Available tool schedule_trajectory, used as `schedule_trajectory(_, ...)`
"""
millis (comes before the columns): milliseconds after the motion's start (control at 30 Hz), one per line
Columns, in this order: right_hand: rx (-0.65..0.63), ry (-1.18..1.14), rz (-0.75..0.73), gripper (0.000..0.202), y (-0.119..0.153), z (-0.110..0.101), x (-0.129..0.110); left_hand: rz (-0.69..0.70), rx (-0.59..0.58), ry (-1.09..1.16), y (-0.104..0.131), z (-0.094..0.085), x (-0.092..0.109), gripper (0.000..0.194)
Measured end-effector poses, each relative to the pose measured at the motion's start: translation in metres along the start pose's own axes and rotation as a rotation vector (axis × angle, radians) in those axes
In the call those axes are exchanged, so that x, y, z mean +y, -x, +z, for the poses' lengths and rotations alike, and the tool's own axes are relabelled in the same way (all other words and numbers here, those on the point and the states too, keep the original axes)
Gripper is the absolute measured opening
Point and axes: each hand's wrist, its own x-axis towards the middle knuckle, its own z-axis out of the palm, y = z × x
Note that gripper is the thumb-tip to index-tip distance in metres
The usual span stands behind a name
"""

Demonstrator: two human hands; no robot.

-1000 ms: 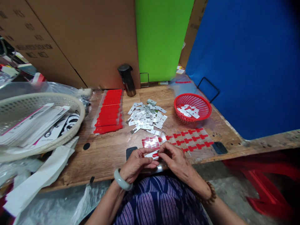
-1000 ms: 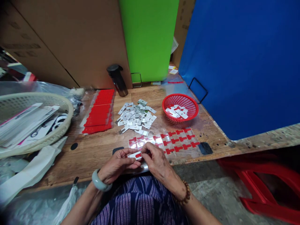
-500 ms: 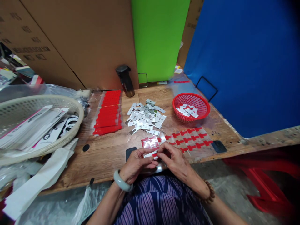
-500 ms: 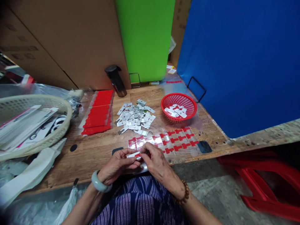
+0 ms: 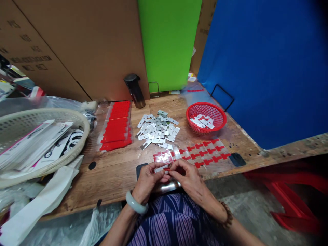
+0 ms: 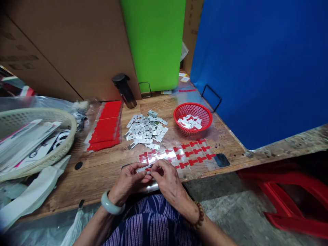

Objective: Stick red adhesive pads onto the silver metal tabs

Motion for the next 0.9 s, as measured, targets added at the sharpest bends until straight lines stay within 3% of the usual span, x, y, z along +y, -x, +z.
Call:
schedule_trajectory(100,0.047,0.041,-0.041,0.010,0.001,-0.001,-0.005,0.002,-0.009,0.011,-0.002,-0.001,0.000,0.040)
schedule_trajectory(300,-0.013,0.035,-0.012,0.009,-0.002,-0.005,-0.003,-0.034,-0.034,0.031,-0.003,-0.005,-0.001,0.040)
schedule_trajectory(900,0.036,0.192,-0.102,0.010,-0.008,-0.001,0.010,-0.091,-0.011,0.005,0.002,-0.002,0.003,0.034)
